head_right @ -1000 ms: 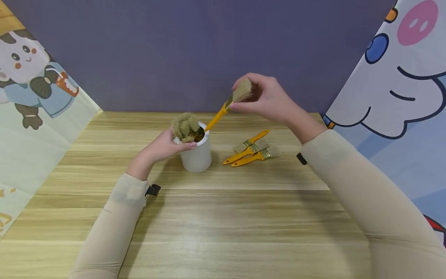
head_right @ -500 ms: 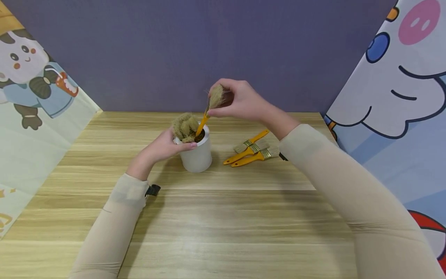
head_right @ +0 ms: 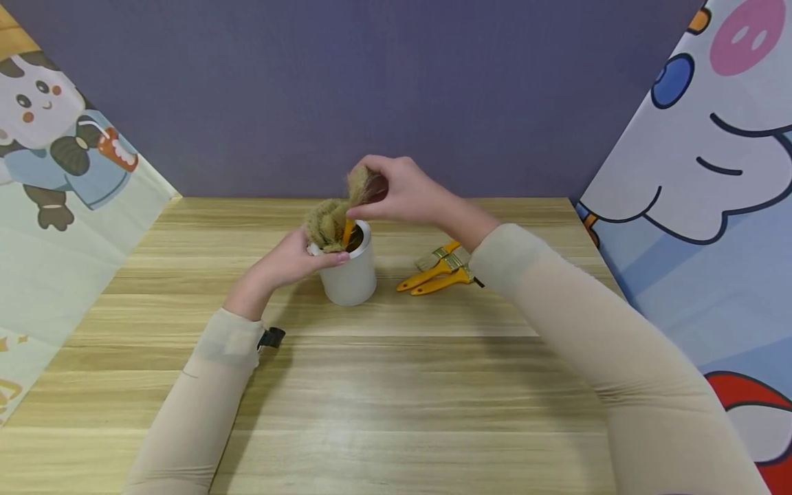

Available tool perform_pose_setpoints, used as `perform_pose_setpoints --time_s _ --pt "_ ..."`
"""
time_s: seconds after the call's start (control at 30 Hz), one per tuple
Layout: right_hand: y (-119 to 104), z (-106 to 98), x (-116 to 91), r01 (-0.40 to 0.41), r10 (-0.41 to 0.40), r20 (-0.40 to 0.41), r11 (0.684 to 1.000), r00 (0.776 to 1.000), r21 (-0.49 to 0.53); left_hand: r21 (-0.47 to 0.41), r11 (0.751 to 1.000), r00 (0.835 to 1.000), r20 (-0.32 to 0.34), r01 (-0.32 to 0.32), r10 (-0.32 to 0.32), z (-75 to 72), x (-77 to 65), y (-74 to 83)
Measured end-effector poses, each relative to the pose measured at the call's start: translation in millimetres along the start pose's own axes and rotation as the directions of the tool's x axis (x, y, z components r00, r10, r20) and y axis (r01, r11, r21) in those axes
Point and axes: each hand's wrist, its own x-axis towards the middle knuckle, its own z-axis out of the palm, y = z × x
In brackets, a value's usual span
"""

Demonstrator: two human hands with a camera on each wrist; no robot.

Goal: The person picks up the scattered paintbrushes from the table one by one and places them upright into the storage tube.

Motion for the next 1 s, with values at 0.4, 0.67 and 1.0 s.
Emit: perform_pose_setpoints --time_s 0.4,0.67,1.0 --pt "1.6 17.7 10.0 0.026 -0.023 0.062 0.998 0.998 -0.052 -0.021 1.0 0.999 0.027 0.021 -0.021 -2.3 1.7 -2.9" --pt "3.7 28.1 15.2 0.078 -0.06 0.111 0.982 0.992 -0.172 -0.006 1.0 0.999 0.039 0.028 -0.028 -3.9 1.7 -2.5" --pt "1.7 41.2 17.1 0.197 -0.093 0.234 0.859 0.968 -0.473 -0.042 0.998 0.997 0.059 -0.039 0.041 -1.7 3.3 -2.9"
